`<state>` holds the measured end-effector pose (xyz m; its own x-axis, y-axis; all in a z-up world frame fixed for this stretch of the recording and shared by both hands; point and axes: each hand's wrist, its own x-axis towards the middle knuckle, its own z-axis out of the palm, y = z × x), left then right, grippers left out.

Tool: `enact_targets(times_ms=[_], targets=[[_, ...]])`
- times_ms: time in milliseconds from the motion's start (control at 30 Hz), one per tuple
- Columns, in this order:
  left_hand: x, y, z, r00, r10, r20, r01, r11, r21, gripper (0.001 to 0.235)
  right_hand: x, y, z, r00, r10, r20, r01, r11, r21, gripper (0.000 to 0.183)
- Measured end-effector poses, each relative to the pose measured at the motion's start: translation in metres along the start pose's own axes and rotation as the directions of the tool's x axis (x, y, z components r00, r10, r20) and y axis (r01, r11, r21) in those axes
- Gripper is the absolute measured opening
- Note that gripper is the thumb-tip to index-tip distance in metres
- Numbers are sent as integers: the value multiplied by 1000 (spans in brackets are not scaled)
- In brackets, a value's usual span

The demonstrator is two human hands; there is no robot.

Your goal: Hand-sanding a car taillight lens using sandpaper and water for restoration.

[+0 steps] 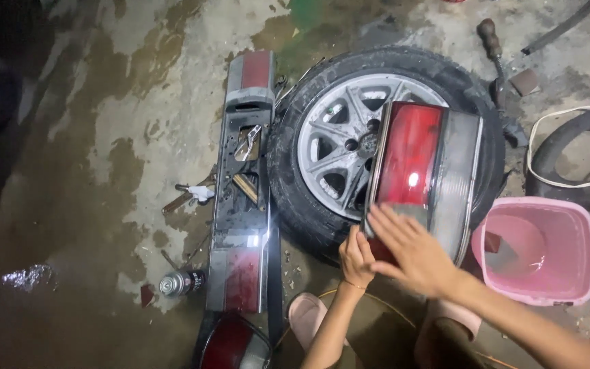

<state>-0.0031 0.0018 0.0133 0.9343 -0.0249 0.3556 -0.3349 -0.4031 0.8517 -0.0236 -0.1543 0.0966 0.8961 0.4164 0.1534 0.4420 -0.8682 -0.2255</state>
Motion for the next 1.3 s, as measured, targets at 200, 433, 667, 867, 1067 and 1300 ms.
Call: enact_targets(times_ms=[200,433,667,867,1067,1300], targets=[[-2,-2,0,1000,-20,19,19,998,63,32,10,22,4,999,-48,11,47,997,60,82],[5,12,-6,1000,21,-6,-21,998,63,30,115,135,0,909,18,-416,-91,984,-156,75],[1,4,-2,999,30,-21,-29,999,44,30,112,99,-37,930,367,3,-367,930,8,90],[0,4,-3,1000,-4,6,4,999,36,30,15,20,-6,986,152,62,-154,988,18,93],[2,11,-8,998,-38,55,37,999,10,27,-1,32,-9,978,135,-157,-73,933,351,51],[19,39,-10,984,103,-143,-77,981,178,23,9,101,2,806,475,-354,-422,880,220,47]])
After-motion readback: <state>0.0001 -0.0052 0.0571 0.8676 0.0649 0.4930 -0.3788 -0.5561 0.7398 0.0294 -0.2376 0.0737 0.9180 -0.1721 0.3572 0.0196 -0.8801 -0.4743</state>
